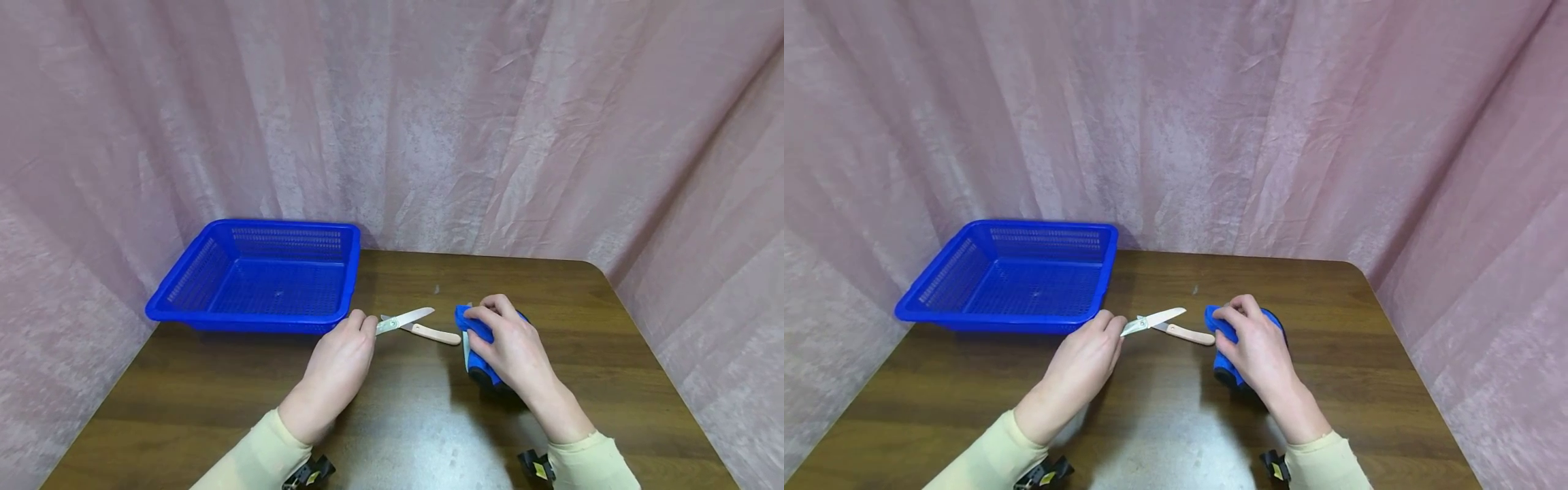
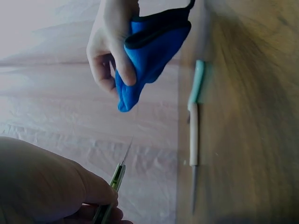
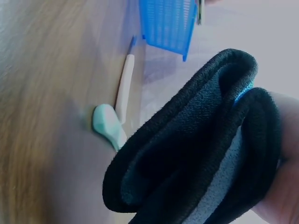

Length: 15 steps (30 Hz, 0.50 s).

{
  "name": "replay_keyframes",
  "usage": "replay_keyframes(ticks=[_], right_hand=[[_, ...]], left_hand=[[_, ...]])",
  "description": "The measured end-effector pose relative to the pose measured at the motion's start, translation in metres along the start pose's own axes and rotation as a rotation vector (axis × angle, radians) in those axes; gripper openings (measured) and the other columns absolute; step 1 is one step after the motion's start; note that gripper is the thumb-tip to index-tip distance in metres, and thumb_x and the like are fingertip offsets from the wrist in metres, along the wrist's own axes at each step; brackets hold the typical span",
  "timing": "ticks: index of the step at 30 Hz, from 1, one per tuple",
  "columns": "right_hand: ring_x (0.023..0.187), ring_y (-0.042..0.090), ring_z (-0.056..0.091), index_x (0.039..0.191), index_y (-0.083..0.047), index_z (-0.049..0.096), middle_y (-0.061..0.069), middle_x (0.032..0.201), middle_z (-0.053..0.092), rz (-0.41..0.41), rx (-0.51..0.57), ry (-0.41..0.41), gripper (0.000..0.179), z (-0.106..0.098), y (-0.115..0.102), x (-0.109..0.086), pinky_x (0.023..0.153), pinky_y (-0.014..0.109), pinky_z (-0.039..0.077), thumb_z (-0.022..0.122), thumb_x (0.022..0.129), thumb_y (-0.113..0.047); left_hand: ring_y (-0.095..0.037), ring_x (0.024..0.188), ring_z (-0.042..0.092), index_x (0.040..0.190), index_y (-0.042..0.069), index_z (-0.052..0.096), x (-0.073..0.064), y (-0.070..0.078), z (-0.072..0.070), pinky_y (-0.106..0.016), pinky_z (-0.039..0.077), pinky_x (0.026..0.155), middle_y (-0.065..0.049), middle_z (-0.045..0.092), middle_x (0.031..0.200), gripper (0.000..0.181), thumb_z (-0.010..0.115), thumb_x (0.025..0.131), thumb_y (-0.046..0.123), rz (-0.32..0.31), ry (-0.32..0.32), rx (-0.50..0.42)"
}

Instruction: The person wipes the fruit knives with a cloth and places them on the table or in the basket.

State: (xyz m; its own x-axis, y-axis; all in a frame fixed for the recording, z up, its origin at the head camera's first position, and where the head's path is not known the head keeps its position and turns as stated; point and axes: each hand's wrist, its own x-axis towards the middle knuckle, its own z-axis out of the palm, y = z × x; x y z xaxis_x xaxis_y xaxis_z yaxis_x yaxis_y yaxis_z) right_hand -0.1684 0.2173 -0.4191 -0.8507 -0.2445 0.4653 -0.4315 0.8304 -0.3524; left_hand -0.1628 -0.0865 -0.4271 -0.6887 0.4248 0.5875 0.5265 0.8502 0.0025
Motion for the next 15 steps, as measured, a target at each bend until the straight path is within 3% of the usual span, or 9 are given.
replay_keyframes(ticks=[15], right_hand=[[0.103,0.024,0.072,0.126,-0.015,0.082,0.001,0.122,0.069,-0.091,0.034,0.044,0.035,-0.008,-0.027,0.015,0.082,0.051,0.062,0.087,0.092,-0.009]], left_hand=[[-0.029,0.064,0.057,0.090,0.001,0.061,0.009,0.000,-0.021,-0.038,0.053,0.049,-0.009,0.051,0.081,0.017,0.075,0.092,-0.007,0.041,0.065,-0.004]])
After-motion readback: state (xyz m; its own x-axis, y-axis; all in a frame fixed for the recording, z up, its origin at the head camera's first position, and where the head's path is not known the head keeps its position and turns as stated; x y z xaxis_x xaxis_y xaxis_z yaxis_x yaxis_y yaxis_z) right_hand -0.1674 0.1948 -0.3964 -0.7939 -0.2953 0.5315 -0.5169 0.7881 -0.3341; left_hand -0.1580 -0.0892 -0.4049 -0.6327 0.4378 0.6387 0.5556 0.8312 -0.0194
